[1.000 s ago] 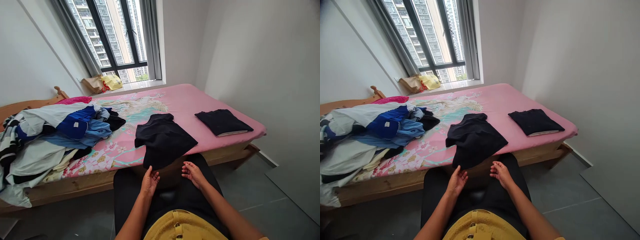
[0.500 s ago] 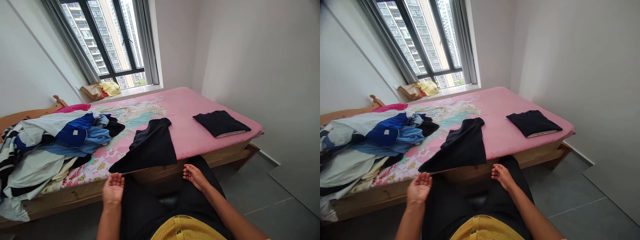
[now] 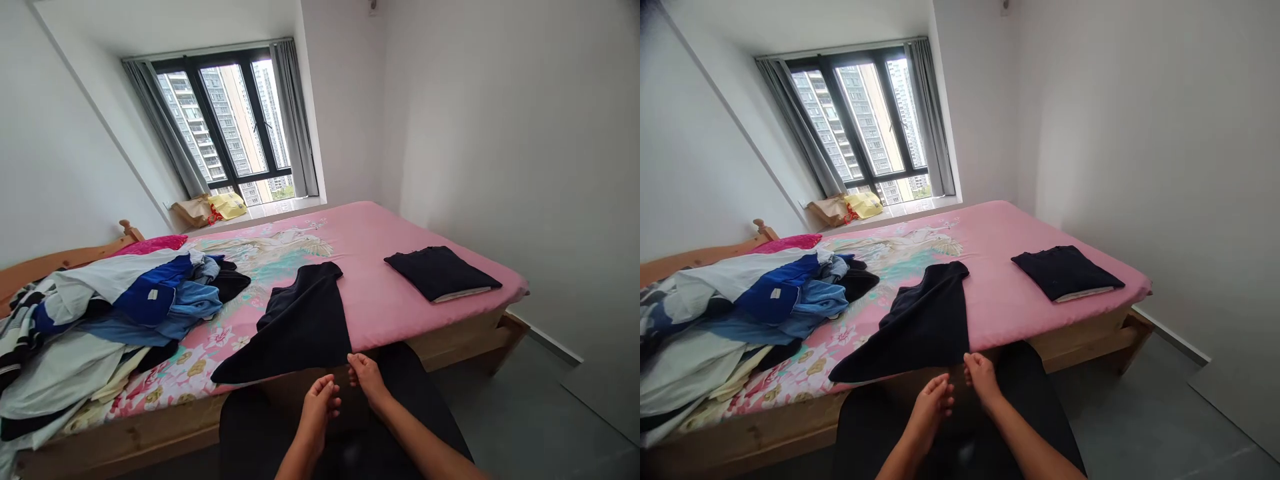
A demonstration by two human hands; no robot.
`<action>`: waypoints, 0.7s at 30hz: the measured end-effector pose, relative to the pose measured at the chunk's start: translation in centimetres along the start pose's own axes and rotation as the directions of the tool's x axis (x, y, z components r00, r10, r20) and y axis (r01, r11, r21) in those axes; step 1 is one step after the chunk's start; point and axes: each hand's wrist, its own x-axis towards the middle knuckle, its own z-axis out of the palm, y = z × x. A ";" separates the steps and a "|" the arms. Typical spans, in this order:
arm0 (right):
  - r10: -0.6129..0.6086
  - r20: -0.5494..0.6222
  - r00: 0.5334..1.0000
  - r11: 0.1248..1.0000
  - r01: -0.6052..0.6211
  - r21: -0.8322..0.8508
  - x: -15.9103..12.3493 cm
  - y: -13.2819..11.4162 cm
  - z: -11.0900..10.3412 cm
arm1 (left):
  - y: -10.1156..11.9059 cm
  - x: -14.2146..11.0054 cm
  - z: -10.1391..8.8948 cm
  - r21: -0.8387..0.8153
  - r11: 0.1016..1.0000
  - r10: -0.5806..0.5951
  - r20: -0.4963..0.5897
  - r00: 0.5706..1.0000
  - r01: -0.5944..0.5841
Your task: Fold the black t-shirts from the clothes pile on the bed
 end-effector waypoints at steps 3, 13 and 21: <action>-0.304 0.052 0.951 0.921 0.307 -0.239 -1.6 -0.5 1.1 | 0.2 -0.8 0.1 0.030 0.984 0.175 -0.069 0.982 -0.174; -0.482 0.209 0.851 0.757 0.525 -0.390 -5.4 -0.8 2.5 | 1.8 -4.2 0.5 0.128 0.881 0.471 -0.170 0.866 -0.455; -0.397 0.321 0.860 0.815 0.491 -0.307 -6.8 -1.9 3.2 | -0.7 -3.9 -1.7 0.342 0.757 0.624 -0.129 0.771 -0.556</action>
